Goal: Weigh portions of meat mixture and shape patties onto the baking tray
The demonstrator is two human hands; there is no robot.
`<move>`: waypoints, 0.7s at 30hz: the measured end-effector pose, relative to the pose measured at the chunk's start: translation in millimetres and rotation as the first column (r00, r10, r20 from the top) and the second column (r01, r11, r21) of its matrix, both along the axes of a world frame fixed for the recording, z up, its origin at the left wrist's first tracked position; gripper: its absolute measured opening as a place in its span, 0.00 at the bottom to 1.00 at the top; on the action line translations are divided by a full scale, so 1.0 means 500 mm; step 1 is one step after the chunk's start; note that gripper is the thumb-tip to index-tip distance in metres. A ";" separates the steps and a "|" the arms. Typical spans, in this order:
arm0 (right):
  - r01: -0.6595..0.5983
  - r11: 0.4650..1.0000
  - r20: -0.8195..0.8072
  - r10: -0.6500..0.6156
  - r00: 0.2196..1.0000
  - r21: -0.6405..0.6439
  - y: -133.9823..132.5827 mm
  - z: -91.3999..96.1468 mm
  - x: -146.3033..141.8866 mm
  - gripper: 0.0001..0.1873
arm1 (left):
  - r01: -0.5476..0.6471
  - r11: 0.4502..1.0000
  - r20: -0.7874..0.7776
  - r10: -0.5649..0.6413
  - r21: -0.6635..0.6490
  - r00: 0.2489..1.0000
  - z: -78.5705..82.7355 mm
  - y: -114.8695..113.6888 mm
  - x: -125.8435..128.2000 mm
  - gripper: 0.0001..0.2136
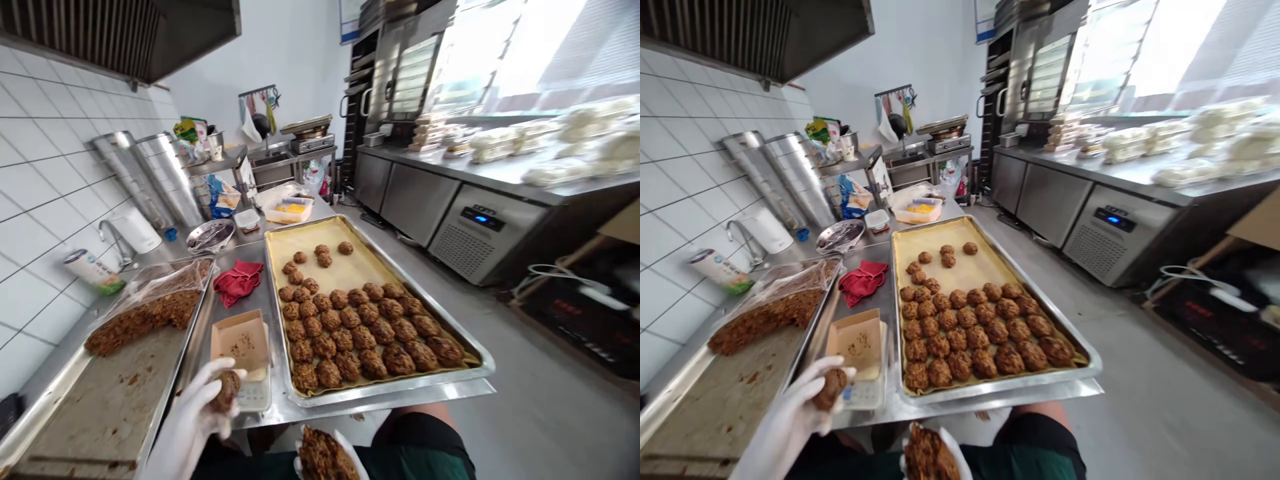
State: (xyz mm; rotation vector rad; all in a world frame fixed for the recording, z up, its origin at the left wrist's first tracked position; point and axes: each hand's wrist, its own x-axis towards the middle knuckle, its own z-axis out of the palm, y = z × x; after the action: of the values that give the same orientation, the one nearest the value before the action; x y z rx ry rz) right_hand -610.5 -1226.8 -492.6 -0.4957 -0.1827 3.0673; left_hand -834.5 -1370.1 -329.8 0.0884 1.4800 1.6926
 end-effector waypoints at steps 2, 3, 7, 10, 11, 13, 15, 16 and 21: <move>0.013 0.990 -0.023 -0.010 1.000 0.142 0.065 0.035 0.009 0.16 | -0.015 1.000 -0.015 0.015 -0.011 1.000 0.012 0.012 -0.014 0.15; 0.069 0.984 -0.026 -0.065 0.998 0.163 0.103 0.050 0.016 0.17 | -0.034 0.999 -0.009 0.034 -0.005 0.999 0.014 0.025 -0.019 0.14; 0.232 0.952 -0.043 -0.228 0.973 0.202 0.243 0.073 0.049 0.21 | -0.033 0.997 -0.015 0.034 0.065 0.999 0.006 0.118 -0.014 0.14; 0.322 0.917 -0.055 -0.318 0.946 0.235 0.304 0.067 0.082 0.23 | 0.088 0.995 -0.179 -0.079 0.044 0.981 0.000 0.214 -0.004 0.14; 0.349 0.904 -0.060 -0.345 0.937 0.248 0.318 0.066 0.096 0.24 | 0.145 0.989 -0.285 -0.141 -0.006 0.948 -0.002 0.250 -0.003 0.13; 0.399 0.875 -0.073 -0.395 0.916 0.273 0.342 0.068 0.128 0.25 | 0.231 0.960 -0.524 -0.280 -0.158 0.804 -0.007 0.328 -0.008 0.11; 0.443 0.845 -0.090 -0.438 0.895 0.300 0.364 0.075 0.159 0.26 | 0.281 0.906 -0.658 -0.423 -0.316 0.623 -0.012 0.412 -0.018 0.10; 0.464 0.829 -0.101 -0.457 0.884 0.314 0.375 0.080 0.174 0.26 | 0.296 0.883 -0.686 -0.469 -0.364 0.557 -0.015 0.455 -0.024 0.10; 0.541 0.754 -0.165 -0.520 0.838 0.372 0.412 0.106 0.218 0.30 | 0.305 0.833 -0.781 -0.545 -0.462 0.306 -0.024 0.634 -0.032 0.10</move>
State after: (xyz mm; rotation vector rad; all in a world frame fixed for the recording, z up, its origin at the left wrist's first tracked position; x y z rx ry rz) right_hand -501.8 -1020.9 -439.3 -0.3598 -0.5575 2.3845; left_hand -850.4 -1053.1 -341.8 1.3681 2.1309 0.9477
